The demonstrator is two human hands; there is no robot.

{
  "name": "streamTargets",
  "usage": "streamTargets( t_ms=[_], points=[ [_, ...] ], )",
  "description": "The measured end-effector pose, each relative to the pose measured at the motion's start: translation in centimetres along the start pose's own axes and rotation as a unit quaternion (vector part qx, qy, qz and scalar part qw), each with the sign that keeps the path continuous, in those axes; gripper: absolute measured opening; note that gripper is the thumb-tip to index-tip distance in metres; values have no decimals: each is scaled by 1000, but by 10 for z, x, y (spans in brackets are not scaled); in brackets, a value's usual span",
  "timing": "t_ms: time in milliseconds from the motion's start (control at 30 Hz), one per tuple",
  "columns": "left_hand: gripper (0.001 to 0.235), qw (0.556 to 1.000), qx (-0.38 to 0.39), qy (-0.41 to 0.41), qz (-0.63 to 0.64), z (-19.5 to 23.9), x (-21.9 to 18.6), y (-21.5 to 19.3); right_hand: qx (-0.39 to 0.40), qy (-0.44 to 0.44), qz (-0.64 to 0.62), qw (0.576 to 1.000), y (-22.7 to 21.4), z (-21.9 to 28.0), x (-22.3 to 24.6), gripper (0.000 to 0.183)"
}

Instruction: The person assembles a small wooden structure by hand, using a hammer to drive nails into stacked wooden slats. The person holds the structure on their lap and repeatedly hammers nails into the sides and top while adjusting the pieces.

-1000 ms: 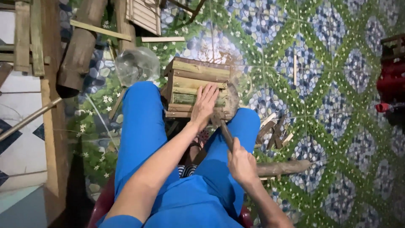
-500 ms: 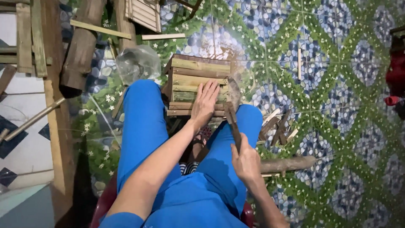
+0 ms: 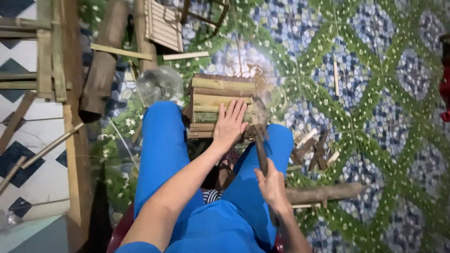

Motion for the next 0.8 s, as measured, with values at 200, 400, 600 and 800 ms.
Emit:
streamTargets(
  t_ms=[200, 400, 600, 800],
  points=[
    [67, 1000, 17, 12, -21, -4, 1, -2, -51, -56, -103, 992, 8, -18, -5, 43],
    [69, 997, 58, 32, 40, -5, 5, -10, -41, -63, -116, 990, 6, -31, 12, 39],
    [68, 996, 73, 29, 47, -5, 4, -8, -12, -54, -180, 982, -6, -15, 22, 43],
    [57, 994, 85, 49, 44, -7, 0, -17, 33, -50, -214, 975, -1, -26, 25, 45]
  ],
)
Point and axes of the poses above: each hand's wrist, its own z-axis away from the middle knuckle, its own y-axis out of the palm, x = y × z, the point moved 4 cm from there along -z, towards the middle knuckle, and after that the axes turned 13 degrees about y, right-handed, at the moved point
